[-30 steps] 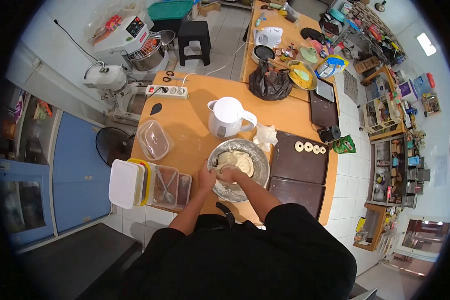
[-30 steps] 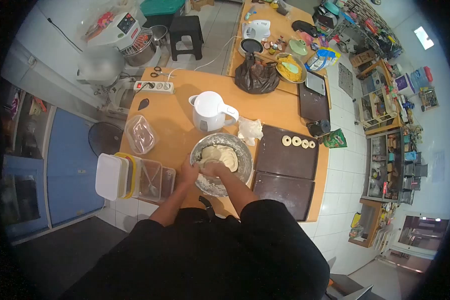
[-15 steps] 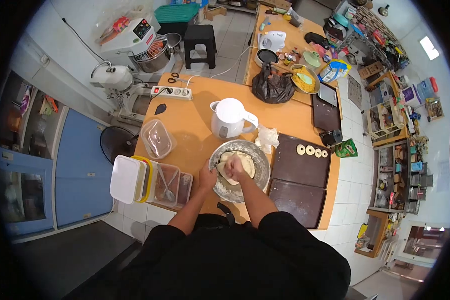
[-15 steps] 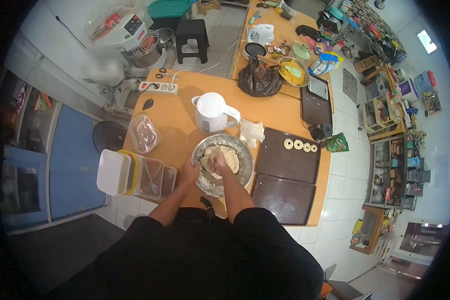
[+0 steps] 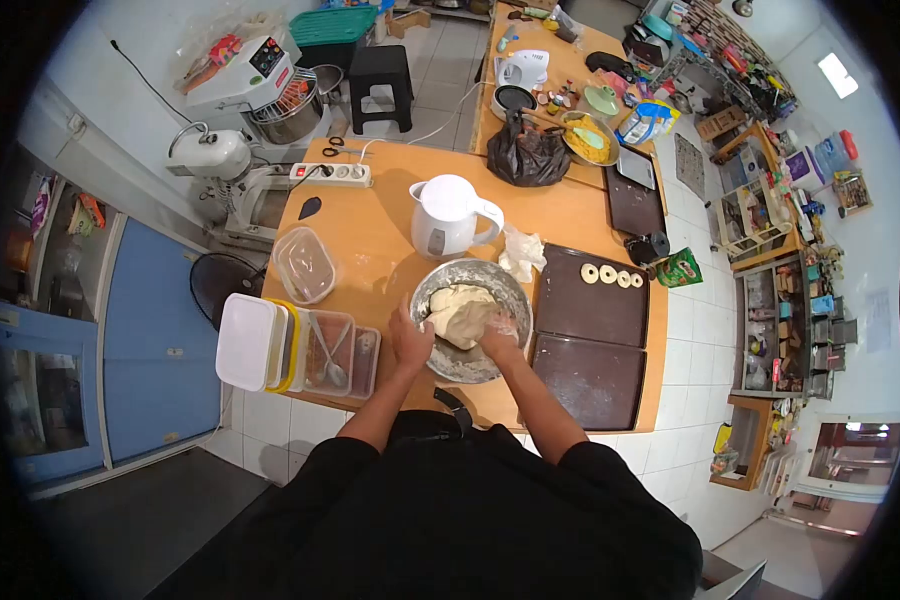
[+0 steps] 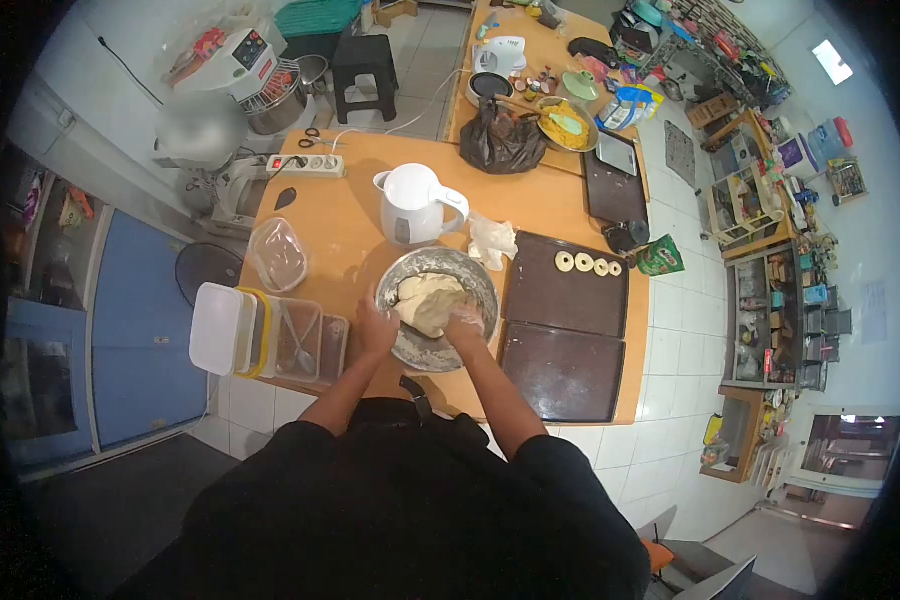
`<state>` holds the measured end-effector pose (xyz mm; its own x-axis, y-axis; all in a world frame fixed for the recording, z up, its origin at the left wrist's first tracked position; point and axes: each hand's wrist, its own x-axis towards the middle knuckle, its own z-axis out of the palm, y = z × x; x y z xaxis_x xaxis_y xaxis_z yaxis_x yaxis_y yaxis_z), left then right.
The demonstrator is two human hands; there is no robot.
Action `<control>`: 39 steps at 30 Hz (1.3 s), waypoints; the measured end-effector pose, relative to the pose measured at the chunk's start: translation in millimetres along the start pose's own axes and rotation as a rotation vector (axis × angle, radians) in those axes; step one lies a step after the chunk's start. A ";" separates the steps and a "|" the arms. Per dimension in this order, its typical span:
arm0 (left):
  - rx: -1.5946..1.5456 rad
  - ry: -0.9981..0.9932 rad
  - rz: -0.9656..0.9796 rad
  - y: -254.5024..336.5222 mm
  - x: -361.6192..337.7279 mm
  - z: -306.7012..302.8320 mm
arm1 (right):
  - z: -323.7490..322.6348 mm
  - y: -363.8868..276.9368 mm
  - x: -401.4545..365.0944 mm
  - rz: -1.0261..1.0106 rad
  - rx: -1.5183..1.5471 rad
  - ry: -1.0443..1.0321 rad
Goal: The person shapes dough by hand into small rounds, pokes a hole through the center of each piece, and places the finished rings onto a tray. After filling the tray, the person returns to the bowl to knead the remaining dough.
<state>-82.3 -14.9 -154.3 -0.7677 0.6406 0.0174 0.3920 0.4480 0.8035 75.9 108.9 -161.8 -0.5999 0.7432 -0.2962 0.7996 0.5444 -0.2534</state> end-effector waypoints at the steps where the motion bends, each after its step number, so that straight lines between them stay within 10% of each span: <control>1: 0.052 0.001 0.060 3.5 -1.4 -2.6 | -5.8 -4.9 -0.6 0.022 -0.064 -0.028; 14: 0.115 0.028 0.159 5.1 0.8 -8.4 | -3.0 9.6 -1.7 0.099 -0.128 -0.048; 25: -0.119 -0.026 0.090 -3.9 -5.8 2.5 | -7.1 32.8 38.5 -0.111 -0.277 -0.551; 39: -0.187 -0.057 0.184 3.5 -8.8 -6.5 | -17.4 21.0 8.8 0.173 0.130 -0.321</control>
<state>-77.4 -23.1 -147.7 -0.6602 0.7372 0.1440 0.4176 0.2008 0.8862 87.8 133.6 -153.7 -0.4511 0.6486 -0.6131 0.8919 0.3529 -0.2828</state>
